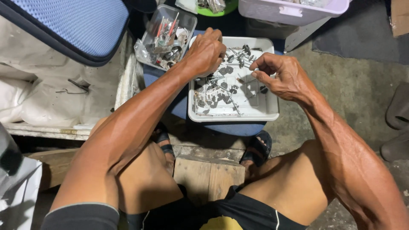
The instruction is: Sorting and inspecting small metal fasteners from a white tray into other containers
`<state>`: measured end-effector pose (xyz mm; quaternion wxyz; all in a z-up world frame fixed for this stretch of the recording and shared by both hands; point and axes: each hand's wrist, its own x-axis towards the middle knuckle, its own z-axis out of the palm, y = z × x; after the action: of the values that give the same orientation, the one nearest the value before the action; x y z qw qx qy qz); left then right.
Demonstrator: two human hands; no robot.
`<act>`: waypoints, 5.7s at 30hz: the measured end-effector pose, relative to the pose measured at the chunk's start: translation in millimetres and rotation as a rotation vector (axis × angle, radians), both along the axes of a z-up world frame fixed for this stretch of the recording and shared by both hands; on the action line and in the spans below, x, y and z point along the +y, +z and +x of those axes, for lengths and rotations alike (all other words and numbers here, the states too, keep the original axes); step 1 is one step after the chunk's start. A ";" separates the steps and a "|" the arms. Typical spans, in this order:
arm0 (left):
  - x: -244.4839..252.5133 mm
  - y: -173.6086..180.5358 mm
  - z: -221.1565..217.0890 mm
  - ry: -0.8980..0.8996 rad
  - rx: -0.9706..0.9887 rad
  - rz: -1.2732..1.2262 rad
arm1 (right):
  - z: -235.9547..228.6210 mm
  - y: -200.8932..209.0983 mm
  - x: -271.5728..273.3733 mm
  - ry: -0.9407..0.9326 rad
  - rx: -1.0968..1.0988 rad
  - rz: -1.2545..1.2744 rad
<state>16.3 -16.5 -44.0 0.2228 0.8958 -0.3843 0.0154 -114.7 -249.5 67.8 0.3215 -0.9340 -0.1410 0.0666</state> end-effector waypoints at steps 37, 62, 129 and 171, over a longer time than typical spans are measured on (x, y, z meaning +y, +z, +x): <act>3.8 -5.0 0.4 0.018 -0.056 -0.308 | 18.4 -24.8 -5.8 0.149 -0.190 -0.053; 10.0 -1.9 -8.7 -0.113 -0.191 0.176 | 32.1 -59.4 -27.7 0.126 -0.220 -0.374; -9.5 86.3 -45.4 -0.269 0.344 -0.390 | 7.0 5.4 -2.8 -0.051 0.239 0.629; -11.7 55.7 -47.8 -0.153 0.743 -0.552 | 8.5 7.5 13.8 -0.065 0.245 0.338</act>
<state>-31.5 -28.2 11.7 0.5758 0.7168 -0.3251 -0.2212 -106.1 -235.8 75.3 0.4904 -0.8557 -0.0801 0.1446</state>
